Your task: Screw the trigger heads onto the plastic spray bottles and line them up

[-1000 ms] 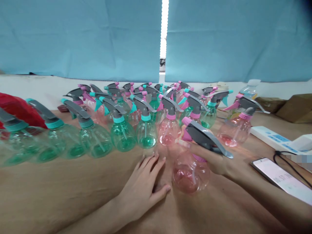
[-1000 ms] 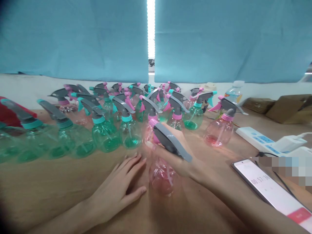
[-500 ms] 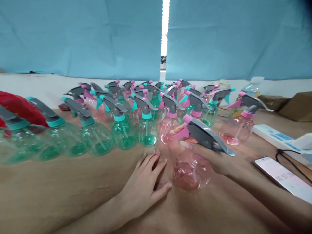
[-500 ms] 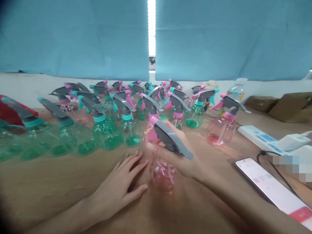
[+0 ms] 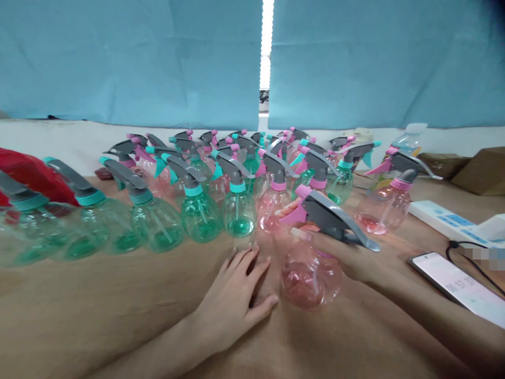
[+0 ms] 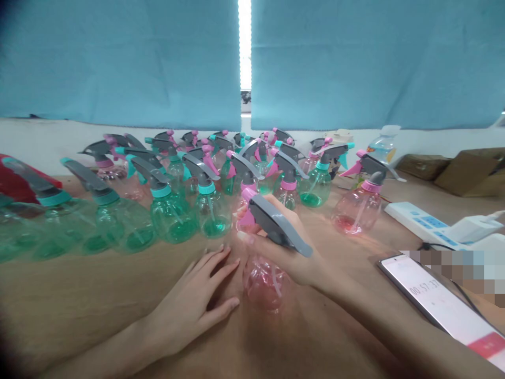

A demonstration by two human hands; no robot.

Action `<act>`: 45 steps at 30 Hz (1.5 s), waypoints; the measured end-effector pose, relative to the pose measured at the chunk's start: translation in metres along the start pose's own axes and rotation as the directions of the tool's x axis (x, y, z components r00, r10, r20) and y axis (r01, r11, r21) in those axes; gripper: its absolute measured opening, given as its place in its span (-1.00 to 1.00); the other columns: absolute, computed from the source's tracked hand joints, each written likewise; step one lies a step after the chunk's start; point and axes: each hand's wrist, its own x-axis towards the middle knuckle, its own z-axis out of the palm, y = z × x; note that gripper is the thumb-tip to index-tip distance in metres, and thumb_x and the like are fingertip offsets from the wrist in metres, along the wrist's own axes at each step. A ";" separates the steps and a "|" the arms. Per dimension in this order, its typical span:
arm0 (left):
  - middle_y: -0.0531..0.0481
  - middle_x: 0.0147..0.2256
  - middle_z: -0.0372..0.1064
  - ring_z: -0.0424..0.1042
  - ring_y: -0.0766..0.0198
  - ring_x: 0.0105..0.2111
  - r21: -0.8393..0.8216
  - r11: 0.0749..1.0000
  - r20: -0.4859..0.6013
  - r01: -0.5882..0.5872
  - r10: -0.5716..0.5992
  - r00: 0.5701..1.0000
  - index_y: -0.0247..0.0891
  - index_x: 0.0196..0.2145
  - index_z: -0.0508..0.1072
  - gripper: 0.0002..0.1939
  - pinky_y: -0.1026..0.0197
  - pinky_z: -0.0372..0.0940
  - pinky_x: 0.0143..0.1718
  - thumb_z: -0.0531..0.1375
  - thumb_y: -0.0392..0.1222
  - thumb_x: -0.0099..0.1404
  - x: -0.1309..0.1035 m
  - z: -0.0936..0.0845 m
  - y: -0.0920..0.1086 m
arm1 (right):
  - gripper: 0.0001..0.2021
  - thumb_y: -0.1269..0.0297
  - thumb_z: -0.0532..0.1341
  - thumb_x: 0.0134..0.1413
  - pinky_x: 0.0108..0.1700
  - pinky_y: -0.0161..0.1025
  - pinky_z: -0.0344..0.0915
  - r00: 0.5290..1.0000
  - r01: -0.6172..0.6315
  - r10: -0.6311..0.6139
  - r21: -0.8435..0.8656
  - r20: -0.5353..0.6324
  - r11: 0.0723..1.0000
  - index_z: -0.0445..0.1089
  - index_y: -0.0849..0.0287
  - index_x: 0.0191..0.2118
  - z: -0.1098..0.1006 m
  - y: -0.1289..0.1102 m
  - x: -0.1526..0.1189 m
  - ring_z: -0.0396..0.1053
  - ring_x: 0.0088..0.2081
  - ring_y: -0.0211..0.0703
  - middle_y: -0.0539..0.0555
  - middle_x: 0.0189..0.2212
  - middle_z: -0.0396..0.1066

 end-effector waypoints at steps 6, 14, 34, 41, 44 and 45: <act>-0.21 0.22 0.09 0.07 -0.06 0.20 0.003 1.000 -0.009 -0.011 0.011 1.000 -0.24 0.18 0.23 -0.43 -0.14 0.06 0.14 0.11 0.08 0.32 0.000 0.002 -0.002 | -0.80 0.08 0.22 0.02 -0.47 -0.25 0.17 0.999 -0.036 0.036 -0.033 0.018 0.999 0.32 0.08 -0.46 -0.001 -0.007 0.002 0.16 -0.52 -0.24 -0.04 -0.57 0.17; -0.21 0.22 0.09 0.06 -0.07 0.20 -0.005 1.000 0.019 0.006 -0.006 1.000 -0.26 0.19 0.23 -0.44 -0.14 0.04 0.15 0.11 0.06 0.32 0.000 -0.001 0.001 | -0.81 0.07 0.24 -0.02 -0.46 -0.23 0.14 0.999 -0.011 0.008 0.096 0.034 0.995 0.28 0.02 -0.38 0.001 -0.001 0.002 0.05 -0.47 -0.22 -0.06 -0.53 0.07; -0.20 0.21 0.11 0.07 -0.07 0.20 -0.010 1.000 -0.008 0.001 -0.001 1.000 -0.23 0.17 0.25 -0.46 -0.13 0.08 0.13 0.12 0.06 0.31 0.000 0.000 0.000 | -0.83 0.15 0.22 0.02 -0.43 -0.22 0.20 0.999 -0.014 0.009 0.107 0.045 0.994 0.23 0.07 -0.42 0.003 -0.004 0.003 0.16 -0.45 -0.23 -0.05 -0.50 0.19; -0.21 0.21 0.10 0.06 -0.06 0.20 -0.020 1.000 0.005 -0.003 0.003 1.000 -0.25 0.18 0.24 -0.45 -0.14 0.07 0.14 0.11 0.06 0.32 0.000 0.000 0.000 | -0.74 0.12 0.19 0.04 -0.53 -0.26 0.08 0.999 -0.019 0.015 0.091 0.050 0.996 0.13 0.07 -0.51 0.002 -0.006 0.002 0.02 -0.55 -0.28 -0.09 -0.58 0.04; -0.20 0.21 0.10 0.08 -0.06 0.19 -0.020 1.000 -0.005 -0.002 0.002 1.000 -0.24 0.17 0.24 -0.45 -0.14 0.07 0.13 0.11 0.07 0.32 0.000 0.000 0.000 | -0.72 0.10 0.21 0.01 -0.55 -0.26 0.03 0.999 -0.022 0.019 0.073 0.046 0.997 0.12 0.07 -0.52 0.002 -0.005 0.002 -0.03 -0.56 -0.29 -0.10 -0.60 -0.02; -0.20 0.21 0.11 0.08 -0.07 0.19 -0.021 1.000 -0.008 -0.001 0.001 1.000 -0.24 0.17 0.25 -0.46 -0.14 0.08 0.13 0.11 0.07 0.32 0.000 0.000 0.000 | -0.72 0.10 0.22 0.00 -0.55 -0.26 0.02 0.999 -0.023 0.020 0.071 0.043 0.997 0.12 0.07 -0.52 0.002 -0.005 0.002 -0.04 -0.57 -0.29 -0.11 -0.61 -0.03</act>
